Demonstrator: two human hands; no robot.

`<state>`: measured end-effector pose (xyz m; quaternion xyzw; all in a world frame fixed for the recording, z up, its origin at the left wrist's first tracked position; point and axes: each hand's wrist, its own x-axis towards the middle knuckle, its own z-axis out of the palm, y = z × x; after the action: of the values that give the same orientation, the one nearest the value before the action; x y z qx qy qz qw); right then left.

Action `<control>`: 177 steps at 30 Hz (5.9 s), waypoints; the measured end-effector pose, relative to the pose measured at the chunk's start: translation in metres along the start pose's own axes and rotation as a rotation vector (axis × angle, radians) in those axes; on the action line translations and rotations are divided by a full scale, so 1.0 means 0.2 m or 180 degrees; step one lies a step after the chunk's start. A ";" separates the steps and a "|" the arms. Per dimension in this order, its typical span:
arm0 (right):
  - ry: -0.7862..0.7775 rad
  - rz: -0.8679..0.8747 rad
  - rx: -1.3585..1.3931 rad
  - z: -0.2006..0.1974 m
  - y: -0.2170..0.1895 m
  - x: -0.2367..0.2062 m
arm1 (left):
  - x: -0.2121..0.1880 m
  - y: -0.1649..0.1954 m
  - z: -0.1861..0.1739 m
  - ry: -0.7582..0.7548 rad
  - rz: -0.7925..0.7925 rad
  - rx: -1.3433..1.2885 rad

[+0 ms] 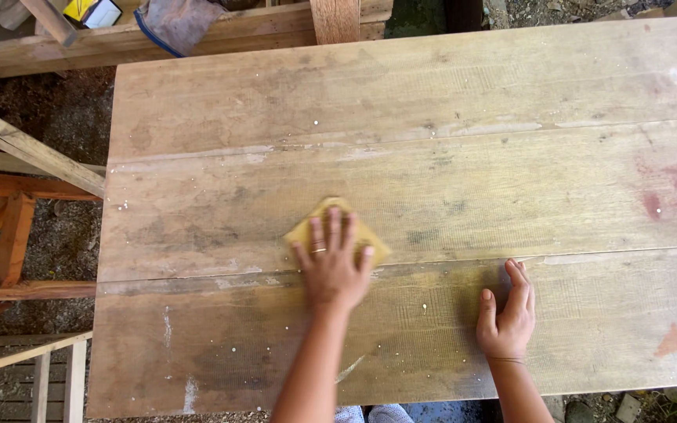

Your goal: The person sands the surface of a large wooden board, rubbing a sheet of sandpaper back and forth across the planks with one hand while steadying the board with the other. They work over different sections of the board throughout the episode.

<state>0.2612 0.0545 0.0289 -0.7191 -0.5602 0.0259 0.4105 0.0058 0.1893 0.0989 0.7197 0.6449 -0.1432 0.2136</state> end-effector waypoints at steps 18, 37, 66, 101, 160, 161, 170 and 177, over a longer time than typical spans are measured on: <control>-0.0250 0.0935 -0.0566 0.30 0.03 0.43 | 0.12 0.11 0.04 0.0218 -0.0074 0.0186; -0.0544 0.1240 -0.1363 0.30 -0.05 0.49 | 0.97 0.94 -0.32 0.0427 0.1018 0.0069; -0.0684 0.1370 -0.1594 0.33 -0.05 0.49 | 0.69 0.77 -0.20 0.0138 0.1391 0.0425; -0.0516 0.1342 -0.1587 0.32 -0.06 0.48 | 1.14 0.87 -0.42 0.0445 0.0670 0.0329; -0.0497 0.1300 -0.1569 0.37 -0.02 0.48 | 0.96 -0.70 -0.45 0.1343 -0.0876 -0.0480; -0.0512 0.1321 -0.1582 0.37 -0.03 0.48 | 0.87 -0.79 -0.39 0.1373 -0.0981 -0.0499; -0.0573 0.1256 -0.1632 0.40 -0.03 0.51 | 0.23 -0.47 0.17 0.1457 -0.0218 0.0130; -0.0621 0.1168 -0.1684 0.42 0.01 0.54 | 0.35 0.54 0.14 0.0830 0.1185 -0.0555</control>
<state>0.2613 0.1908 0.0169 -0.8837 -0.4453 0.0218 0.1425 0.1227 0.2274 0.0547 0.8174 0.5332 0.0490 0.2126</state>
